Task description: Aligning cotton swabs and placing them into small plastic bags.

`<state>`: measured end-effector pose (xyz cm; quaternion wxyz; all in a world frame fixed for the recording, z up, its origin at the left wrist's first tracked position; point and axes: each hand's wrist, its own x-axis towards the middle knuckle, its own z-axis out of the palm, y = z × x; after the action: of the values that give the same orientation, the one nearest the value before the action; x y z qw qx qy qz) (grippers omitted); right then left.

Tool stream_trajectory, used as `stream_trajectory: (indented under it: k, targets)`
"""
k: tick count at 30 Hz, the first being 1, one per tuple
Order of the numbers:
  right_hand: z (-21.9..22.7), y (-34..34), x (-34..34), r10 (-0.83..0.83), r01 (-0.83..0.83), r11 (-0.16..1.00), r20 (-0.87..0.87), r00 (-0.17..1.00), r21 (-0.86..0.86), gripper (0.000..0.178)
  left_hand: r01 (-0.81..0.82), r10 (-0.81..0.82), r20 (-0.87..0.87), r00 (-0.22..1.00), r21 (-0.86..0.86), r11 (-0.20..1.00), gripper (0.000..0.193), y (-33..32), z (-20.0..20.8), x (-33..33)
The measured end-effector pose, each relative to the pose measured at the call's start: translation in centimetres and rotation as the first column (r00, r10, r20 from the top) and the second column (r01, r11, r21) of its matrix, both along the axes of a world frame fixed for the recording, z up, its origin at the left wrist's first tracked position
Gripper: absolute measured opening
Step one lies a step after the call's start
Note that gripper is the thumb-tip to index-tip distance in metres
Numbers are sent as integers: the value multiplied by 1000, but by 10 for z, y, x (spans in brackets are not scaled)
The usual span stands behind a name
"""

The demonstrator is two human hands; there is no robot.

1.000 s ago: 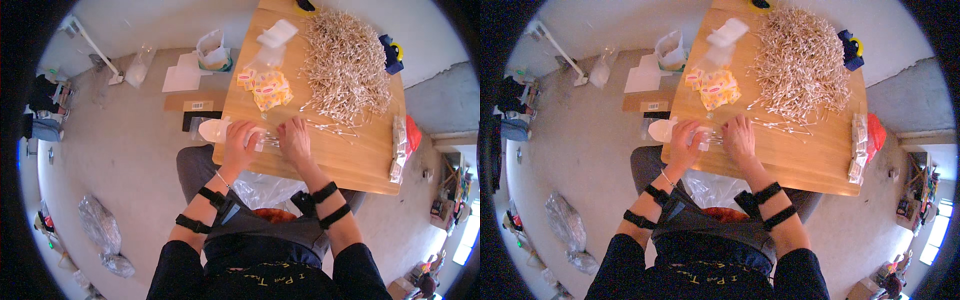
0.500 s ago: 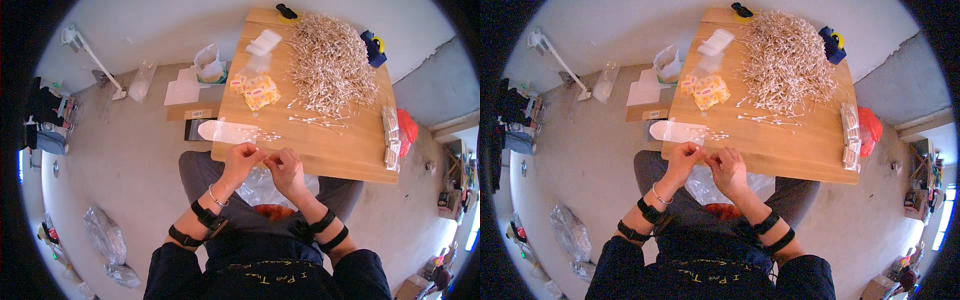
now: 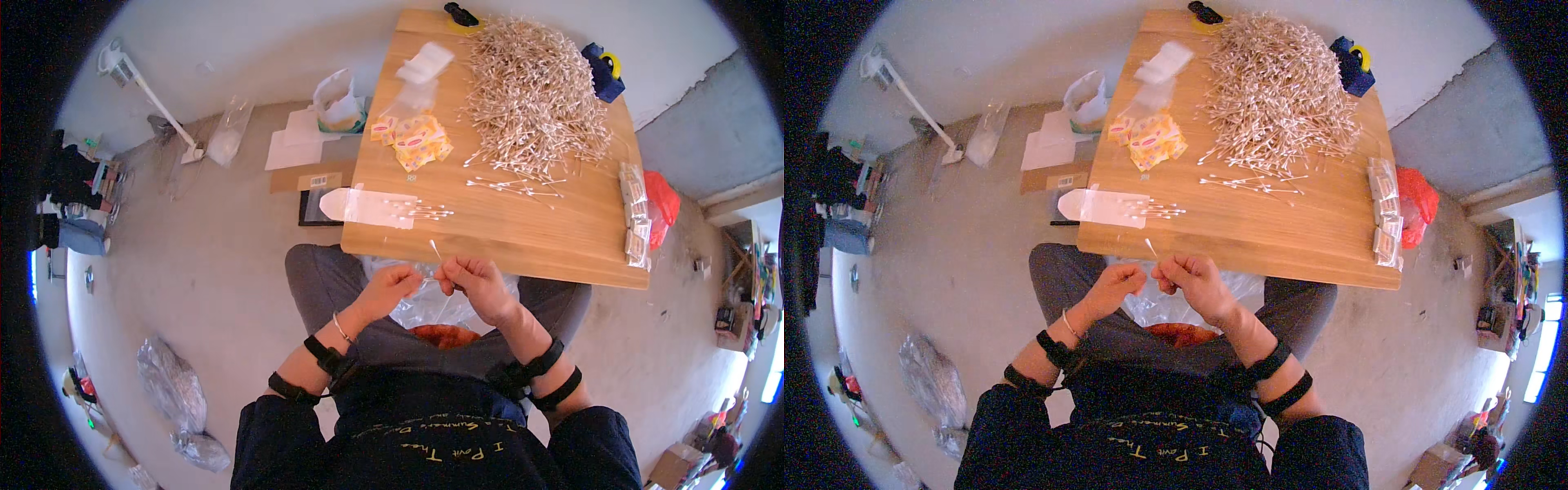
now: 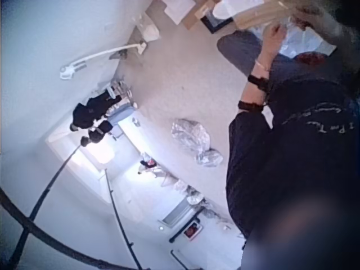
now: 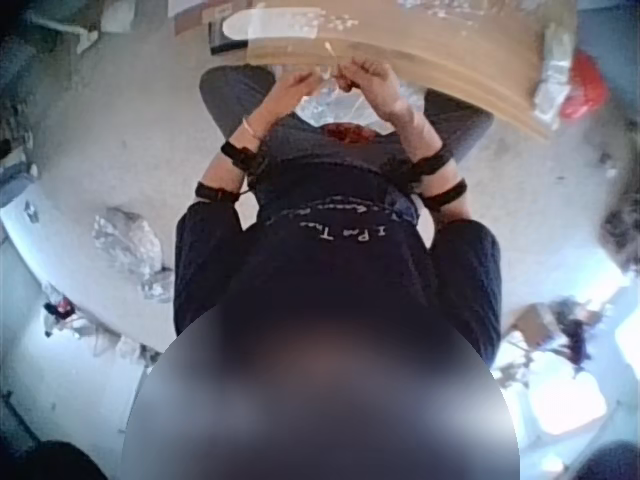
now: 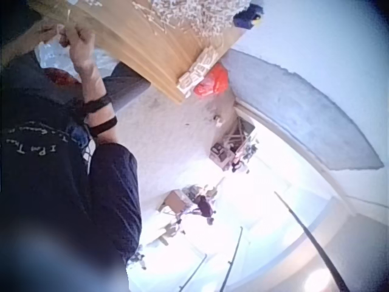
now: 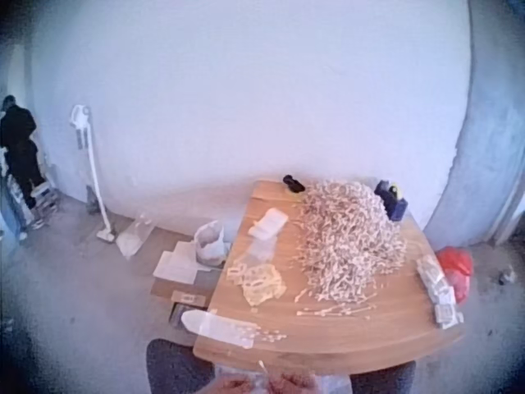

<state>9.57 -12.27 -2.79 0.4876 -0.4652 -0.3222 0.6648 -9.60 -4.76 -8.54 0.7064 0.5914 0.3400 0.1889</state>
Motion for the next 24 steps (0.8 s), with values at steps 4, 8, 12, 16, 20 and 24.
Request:
stream_trajectory:
  k: [4, 8, 12, 16, 20, 24]
  targets:
    - [-3, 8, 7, -4, 6, 999, 46, 999, -53, 27, 102, -71, -270, 960, 101, 990, 15, 2, 2, -3]
    - [-20, 19, 3, -85, 99, 994, 285, 955, -35, 25, -91, 145, -136, 980, 341, 936, 16, 6, 9, 7]
    - [-36, 51, 12, -208, 110, 978, 765, 609, 178, 13, -323, 430, -72, 900, 553, 768, 30, 25, 4, 12]
    - [-60, 99, 21, -434, -35, 889, 863, 258, 457, 9, -382, 505, 37, 863, 702, 601, 49, 51, -12, 22]
    - [-71, 127, 8, -400, -150, 892, 899, 176, 426, 9, -482, 536, 114, 837, 619, 620, 51, 70, -34, 40]
    - [-78, 123, 5, -411, -192, 880, 900, 148, 434, 13, -518, 529, 116, 841, 455, 724, 50, 73, -38, 52]
